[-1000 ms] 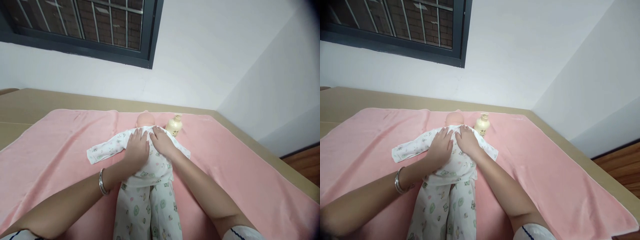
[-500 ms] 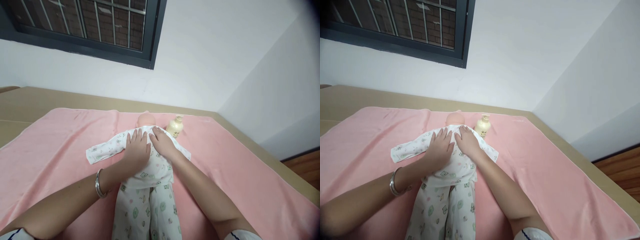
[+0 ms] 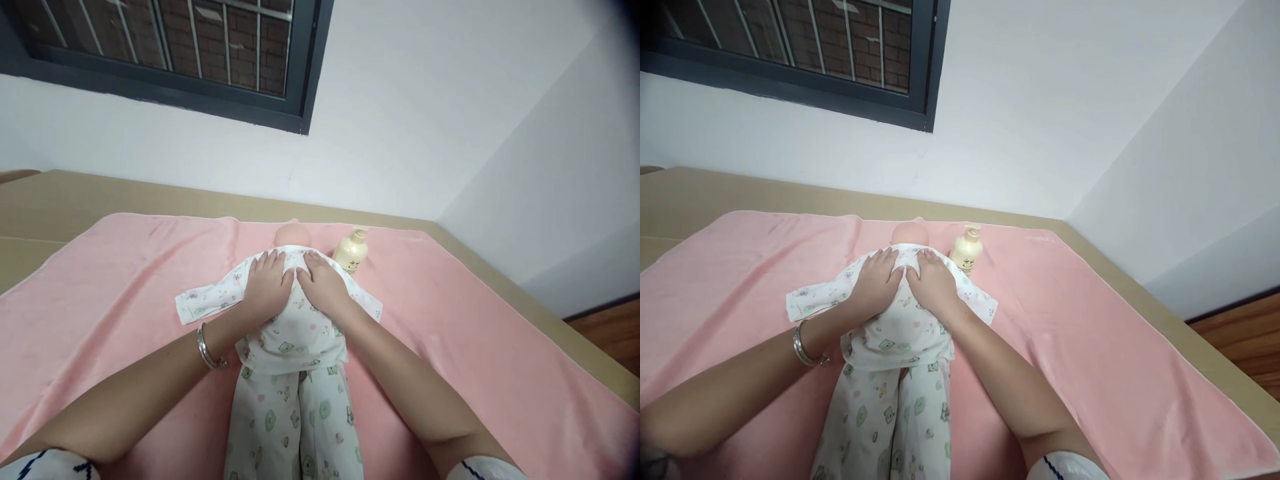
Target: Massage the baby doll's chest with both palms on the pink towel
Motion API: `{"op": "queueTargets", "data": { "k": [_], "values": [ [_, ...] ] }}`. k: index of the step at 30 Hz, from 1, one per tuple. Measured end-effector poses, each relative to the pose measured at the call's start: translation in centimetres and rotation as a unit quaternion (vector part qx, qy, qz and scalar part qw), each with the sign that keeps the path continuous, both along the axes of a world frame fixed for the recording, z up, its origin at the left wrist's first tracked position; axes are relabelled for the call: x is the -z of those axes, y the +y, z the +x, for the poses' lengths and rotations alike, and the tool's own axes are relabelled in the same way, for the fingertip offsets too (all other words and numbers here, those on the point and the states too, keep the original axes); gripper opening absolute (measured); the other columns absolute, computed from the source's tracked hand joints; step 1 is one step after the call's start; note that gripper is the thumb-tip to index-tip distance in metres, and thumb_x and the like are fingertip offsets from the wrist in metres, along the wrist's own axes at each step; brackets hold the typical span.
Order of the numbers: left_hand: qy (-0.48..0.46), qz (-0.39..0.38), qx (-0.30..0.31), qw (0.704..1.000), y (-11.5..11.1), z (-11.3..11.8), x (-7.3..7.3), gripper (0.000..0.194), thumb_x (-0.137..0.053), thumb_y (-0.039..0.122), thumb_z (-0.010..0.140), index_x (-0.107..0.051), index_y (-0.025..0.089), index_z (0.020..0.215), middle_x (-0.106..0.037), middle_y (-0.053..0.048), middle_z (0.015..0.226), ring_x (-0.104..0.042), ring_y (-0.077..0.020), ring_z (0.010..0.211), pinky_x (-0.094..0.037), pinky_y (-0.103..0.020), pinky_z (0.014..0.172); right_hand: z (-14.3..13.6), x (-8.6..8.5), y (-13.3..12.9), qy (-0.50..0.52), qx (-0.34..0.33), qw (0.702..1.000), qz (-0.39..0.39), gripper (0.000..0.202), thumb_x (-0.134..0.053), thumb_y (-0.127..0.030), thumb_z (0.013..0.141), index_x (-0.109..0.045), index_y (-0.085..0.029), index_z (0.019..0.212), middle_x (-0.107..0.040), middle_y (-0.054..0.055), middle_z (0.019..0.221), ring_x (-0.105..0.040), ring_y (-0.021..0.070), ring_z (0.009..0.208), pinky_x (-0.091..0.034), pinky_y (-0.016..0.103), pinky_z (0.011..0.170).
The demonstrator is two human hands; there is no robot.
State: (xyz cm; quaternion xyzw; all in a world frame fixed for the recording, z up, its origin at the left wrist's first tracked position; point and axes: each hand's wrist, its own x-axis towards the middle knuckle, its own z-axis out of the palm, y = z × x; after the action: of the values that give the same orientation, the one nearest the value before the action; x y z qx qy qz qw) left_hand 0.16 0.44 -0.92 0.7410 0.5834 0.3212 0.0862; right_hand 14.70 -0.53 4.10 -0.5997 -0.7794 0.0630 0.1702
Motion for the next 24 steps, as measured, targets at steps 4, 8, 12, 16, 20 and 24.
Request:
{"op": "queueTargets", "data": {
  "k": [4,8,12,16,20,24],
  "values": [
    [0.006,0.013,-0.002,1.0,0.1,0.0,0.2,0.052,-0.034,0.035,0.098,-0.049,0.012,0.142,-0.049,-0.018,0.15,-0.036,-0.0354,0.145,-0.026,-0.057,0.119,-0.1,0.5,0.1,-0.014,0.003,1.0,-0.002,0.059,-0.032,-0.037,0.103,-0.042,-0.001,0.149,-0.041,0.021,0.155,-0.033,0.0299,0.148,-0.029,0.043,0.121],
    [0.013,0.025,0.004,1.0,0.4,-0.3,0.4,0.05,-0.036,0.033,0.097,-0.05,0.014,0.141,-0.052,-0.017,0.148,-0.04,-0.0333,0.142,-0.028,-0.055,0.118,-0.7,0.2,-1.6,-0.057,-0.022,0.998,-0.014,0.062,-0.028,-0.035,0.103,-0.036,0.004,0.151,-0.034,0.025,0.158,-0.028,0.0326,0.15,-0.025,0.047,0.122],
    [0.004,0.02,0.013,1.0,0.4,-0.3,0.4,0.051,-0.032,0.034,0.098,-0.051,0.013,0.14,-0.053,-0.019,0.146,-0.043,-0.0332,0.14,-0.029,-0.055,0.117,-1.1,-0.5,-2.6,-0.072,-0.035,0.996,-0.037,0.063,-0.028,-0.038,0.104,-0.035,0.003,0.152,-0.03,0.025,0.16,-0.025,0.0332,0.151,-0.024,0.046,0.123],
    [0.012,0.008,0.001,1.0,0.1,-0.2,0.1,0.053,-0.029,0.034,0.099,-0.049,0.009,0.141,-0.051,-0.021,0.148,-0.039,-0.0355,0.142,-0.028,-0.057,0.117,-1.0,-0.6,-2.3,-0.059,-0.034,0.997,-0.025,0.064,-0.025,-0.043,0.105,-0.04,0.0,0.15,-0.035,0.024,0.158,-0.027,0.0323,0.151,-0.027,0.045,0.122],
    [0.016,0.003,-0.001,1.0,-0.3,-0.1,-0.3,0.052,-0.03,0.029,0.097,-0.049,0.009,0.142,-0.05,-0.021,0.148,-0.038,-0.0366,0.143,-0.029,-0.058,0.117,-0.3,-0.4,-1.3,-0.056,-0.063,0.996,-0.007,0.062,-0.024,-0.042,0.106,-0.038,-0.001,0.151,-0.037,0.022,0.157,-0.03,0.0297,0.15,-0.026,0.043,0.122],
    [0.02,0.025,-0.007,0.999,-1.5,0.5,-0.2,0.053,-0.032,0.031,0.097,-0.048,0.008,0.142,-0.049,-0.023,0.148,-0.036,-0.0382,0.145,-0.028,-0.058,0.117,0.6,-0.4,-0.1,-0.037,-0.062,0.997,-0.006,0.057,-0.029,-0.037,0.105,-0.043,-0.004,0.149,-0.04,0.02,0.157,-0.034,0.0272,0.148,-0.028,0.041,0.121]
  ]
}}
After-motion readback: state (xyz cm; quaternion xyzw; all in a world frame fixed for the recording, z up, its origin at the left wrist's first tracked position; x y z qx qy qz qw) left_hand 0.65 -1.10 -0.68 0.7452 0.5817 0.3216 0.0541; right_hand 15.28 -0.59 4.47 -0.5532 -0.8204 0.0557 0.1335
